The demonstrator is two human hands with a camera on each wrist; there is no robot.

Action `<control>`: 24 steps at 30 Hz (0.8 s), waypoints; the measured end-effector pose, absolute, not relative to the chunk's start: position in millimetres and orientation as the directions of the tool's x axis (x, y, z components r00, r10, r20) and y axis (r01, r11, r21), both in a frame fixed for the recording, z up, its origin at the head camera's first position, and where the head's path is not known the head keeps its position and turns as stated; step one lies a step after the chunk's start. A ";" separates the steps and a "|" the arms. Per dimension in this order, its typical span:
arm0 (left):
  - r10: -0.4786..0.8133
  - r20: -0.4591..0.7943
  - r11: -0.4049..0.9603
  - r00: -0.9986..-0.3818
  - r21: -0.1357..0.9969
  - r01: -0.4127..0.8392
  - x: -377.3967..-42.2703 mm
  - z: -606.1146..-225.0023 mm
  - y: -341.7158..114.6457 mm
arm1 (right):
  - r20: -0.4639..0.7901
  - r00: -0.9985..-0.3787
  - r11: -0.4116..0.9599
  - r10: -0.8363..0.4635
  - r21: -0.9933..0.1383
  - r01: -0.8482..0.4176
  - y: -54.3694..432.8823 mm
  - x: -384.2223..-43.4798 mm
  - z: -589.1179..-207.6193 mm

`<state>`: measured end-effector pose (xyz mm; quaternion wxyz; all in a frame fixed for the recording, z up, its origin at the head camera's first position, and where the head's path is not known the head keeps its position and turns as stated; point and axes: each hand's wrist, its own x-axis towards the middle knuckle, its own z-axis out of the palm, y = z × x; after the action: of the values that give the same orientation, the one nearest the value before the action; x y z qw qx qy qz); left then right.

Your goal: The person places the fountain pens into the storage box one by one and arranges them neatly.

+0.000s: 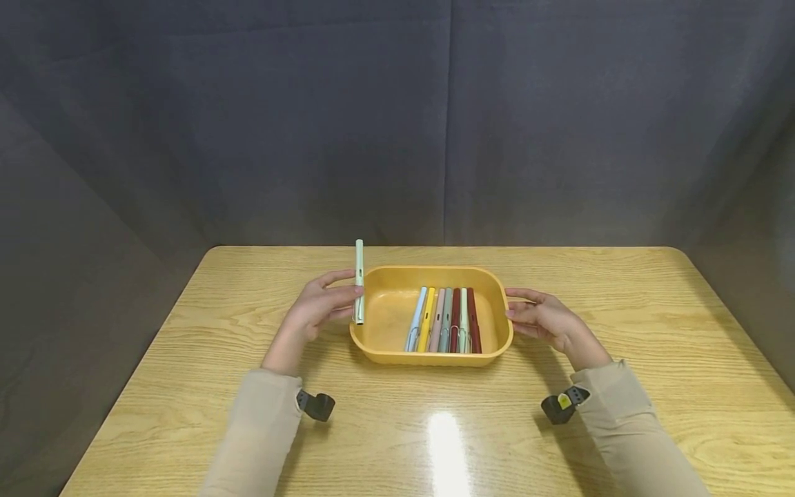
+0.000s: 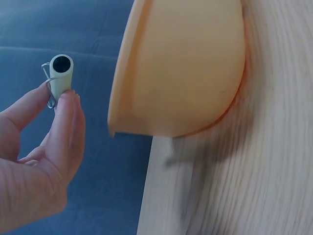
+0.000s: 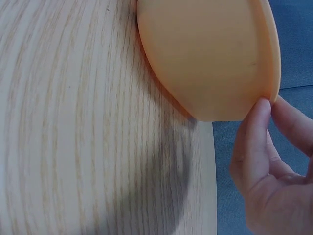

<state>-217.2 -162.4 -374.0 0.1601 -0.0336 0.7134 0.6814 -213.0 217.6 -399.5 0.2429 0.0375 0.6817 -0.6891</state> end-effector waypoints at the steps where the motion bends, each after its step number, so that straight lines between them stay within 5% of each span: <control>1: 0.175 -0.271 0.080 -0.946 0.962 -0.261 -217.0 -374.6 -160.7 | -0.383 -0.879 0.048 -0.283 -0.921 0.386 217.5 -213.0 -399.5; 24: 0.168 -0.281 0.161 -0.945 0.953 -0.255 -214.5 -375.4 -134.1 | -0.388 -0.879 0.038 -0.278 -0.918 0.394 217.7 -212.6 -399.9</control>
<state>-214.5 -134.1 -375.4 0.1636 -0.0292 0.7440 0.6472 -212.6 217.7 -399.9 0.2426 0.0425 0.6783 -0.6922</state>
